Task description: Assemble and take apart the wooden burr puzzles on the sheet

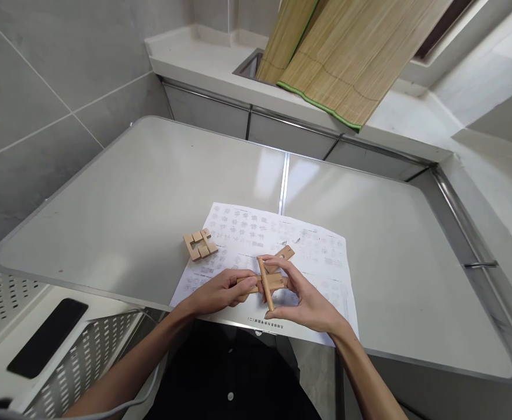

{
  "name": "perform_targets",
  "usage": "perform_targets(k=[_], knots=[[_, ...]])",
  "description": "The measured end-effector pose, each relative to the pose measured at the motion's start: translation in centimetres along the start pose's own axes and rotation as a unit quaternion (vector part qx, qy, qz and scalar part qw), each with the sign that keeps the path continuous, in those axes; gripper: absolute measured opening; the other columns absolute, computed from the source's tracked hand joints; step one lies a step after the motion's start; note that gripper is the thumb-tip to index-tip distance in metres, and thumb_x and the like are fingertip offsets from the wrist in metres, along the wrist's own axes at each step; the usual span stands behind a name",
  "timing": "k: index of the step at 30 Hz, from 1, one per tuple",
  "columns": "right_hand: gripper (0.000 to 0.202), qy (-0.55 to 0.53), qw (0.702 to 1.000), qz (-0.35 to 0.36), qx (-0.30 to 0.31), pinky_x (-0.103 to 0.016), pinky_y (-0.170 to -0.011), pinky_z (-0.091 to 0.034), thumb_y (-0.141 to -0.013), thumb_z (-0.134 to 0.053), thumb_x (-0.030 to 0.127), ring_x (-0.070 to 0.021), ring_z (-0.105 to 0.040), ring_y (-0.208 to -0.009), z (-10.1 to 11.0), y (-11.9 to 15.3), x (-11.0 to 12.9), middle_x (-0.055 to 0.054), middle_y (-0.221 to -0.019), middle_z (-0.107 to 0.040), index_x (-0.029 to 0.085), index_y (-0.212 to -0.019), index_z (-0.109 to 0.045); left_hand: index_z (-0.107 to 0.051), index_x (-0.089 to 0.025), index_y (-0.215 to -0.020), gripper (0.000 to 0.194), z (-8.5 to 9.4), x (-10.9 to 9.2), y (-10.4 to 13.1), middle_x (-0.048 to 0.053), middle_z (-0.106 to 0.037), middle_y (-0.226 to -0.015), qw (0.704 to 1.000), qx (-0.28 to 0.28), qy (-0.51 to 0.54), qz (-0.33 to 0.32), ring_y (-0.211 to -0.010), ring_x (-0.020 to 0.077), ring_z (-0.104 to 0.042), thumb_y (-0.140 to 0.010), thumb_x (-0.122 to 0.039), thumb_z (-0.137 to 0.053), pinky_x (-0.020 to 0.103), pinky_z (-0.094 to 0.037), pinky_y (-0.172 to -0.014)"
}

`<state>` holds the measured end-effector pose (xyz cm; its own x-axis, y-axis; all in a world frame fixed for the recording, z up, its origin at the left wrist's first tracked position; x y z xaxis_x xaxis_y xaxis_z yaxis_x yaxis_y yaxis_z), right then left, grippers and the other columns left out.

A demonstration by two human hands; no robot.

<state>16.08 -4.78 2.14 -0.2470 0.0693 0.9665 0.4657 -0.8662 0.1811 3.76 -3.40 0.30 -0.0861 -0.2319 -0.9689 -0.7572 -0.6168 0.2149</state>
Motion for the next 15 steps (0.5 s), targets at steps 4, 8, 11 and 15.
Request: perform_targets(k=[4, 8, 11, 15], knots=[[0.082, 0.025, 1.0, 0.003, -0.013, -0.056, -0.112, -0.052, -0.082, -0.088, 0.038, -0.0294, -0.069, -0.118, 0.1, 0.2, 0.4, -0.006, -0.166, -0.039, 0.043, -0.151, -0.042, -0.055, -0.018, -0.087, 0.046, -0.2, 0.4, -0.1, -0.007, -0.036, -0.064, 0.999, 0.005, 0.046, 0.003, -0.054, 0.0092, -0.028, -0.102, -0.06, -0.05, 0.024, -0.027, -0.05], [0.082, 0.056, 0.997, 0.009, -0.049, -0.057, -0.112, -0.052, -0.084, -0.086, 0.04, -0.0281, -0.07, -0.112, 1.1, 0.7, 0.7, -0.004, -0.164, -0.042, 0.045, -0.153, -0.041, -0.056, -0.016, -0.091, 0.044, 0.1, 0.7, -0.2, -0.008, -0.034, -0.063, 0.995, -0.002, 0.1, -0.006, -0.052, 0.0076, -0.024, -0.102, -0.059, -0.052, 0.023, -0.025, -0.049], [0.075, 0.066, 0.994, 0.023, -0.089, -0.055, -0.107, -0.055, -0.087, -0.083, 0.039, -0.0268, -0.07, -0.106, 2.4, 1.1, 0.8, -0.005, -0.156, -0.051, 0.042, -0.151, -0.044, -0.058, -0.015, -0.096, 0.041, 0.4, 0.7, -0.2, -0.009, -0.036, -0.062, 0.993, -0.011, 0.12, -0.008, -0.05, 0.0067, -0.027, -0.104, -0.055, -0.052, 0.023, -0.027, -0.048], [0.047, 0.142, 0.974, 0.032, -0.175, -0.054, -0.102, -0.056, -0.097, -0.07, 0.04, -0.0295, -0.067, -0.114, 4.3, 1.4, 0.4, -0.007, -0.139, -0.063, 0.036, -0.142, -0.055, -0.06, -0.014, -0.106, 0.04, 0.6, 0.4, -0.3, -0.005, -0.051, -0.067, 0.992, -0.016, 0.124, -0.016, -0.046, 0.006, -0.045, -0.107, -0.052, -0.047, 0.022, -0.04, -0.05]])
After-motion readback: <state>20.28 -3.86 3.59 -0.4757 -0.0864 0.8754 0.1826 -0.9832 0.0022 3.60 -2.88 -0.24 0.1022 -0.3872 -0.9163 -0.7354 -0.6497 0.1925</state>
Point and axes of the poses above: each hand's wrist, its own y-axis away from the middle knuckle, its own z-axis out of the back of the hand, x = y × z, the point moved 10 cm from there along -y, towards the middle knuckle
